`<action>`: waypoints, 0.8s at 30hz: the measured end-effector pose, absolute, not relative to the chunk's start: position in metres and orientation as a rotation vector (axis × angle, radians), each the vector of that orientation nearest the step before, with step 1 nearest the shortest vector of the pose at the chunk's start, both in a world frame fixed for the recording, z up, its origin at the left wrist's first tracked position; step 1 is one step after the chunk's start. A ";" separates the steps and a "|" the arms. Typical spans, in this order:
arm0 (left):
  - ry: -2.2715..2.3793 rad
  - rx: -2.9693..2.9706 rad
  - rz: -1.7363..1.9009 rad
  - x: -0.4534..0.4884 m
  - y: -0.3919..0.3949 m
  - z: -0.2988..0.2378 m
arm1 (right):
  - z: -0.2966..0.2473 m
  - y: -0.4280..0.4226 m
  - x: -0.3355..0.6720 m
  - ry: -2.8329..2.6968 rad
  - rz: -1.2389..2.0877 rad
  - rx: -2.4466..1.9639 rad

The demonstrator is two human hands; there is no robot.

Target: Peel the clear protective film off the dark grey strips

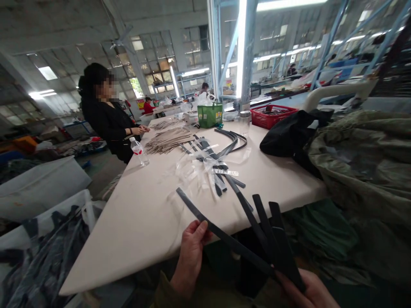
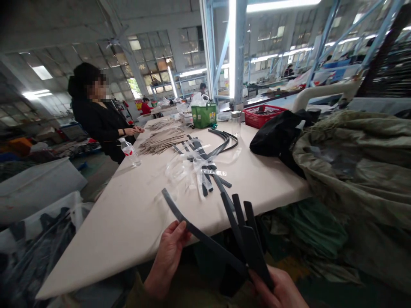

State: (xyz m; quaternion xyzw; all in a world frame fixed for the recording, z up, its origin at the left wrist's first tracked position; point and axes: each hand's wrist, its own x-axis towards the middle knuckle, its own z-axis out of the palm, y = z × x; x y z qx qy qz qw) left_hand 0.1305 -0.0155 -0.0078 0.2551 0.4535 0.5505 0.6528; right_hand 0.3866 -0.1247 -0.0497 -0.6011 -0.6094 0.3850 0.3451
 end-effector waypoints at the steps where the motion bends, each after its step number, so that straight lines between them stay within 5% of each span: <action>1: 1.026 0.564 1.254 0.130 -0.018 -0.009 | -0.051 -0.127 0.389 -1.549 1.012 -1.593; 9: 0.925 0.758 0.991 0.162 -0.066 -0.012 | -0.010 -0.094 0.346 -1.676 1.038 -1.436; 17: 0.968 0.677 1.093 0.148 -0.075 -0.029 | -0.034 -0.125 0.408 -1.731 1.136 -1.541; 24: 0.869 0.834 0.910 0.158 -0.089 -0.030 | -0.020 -0.116 0.366 -1.855 1.007 -1.431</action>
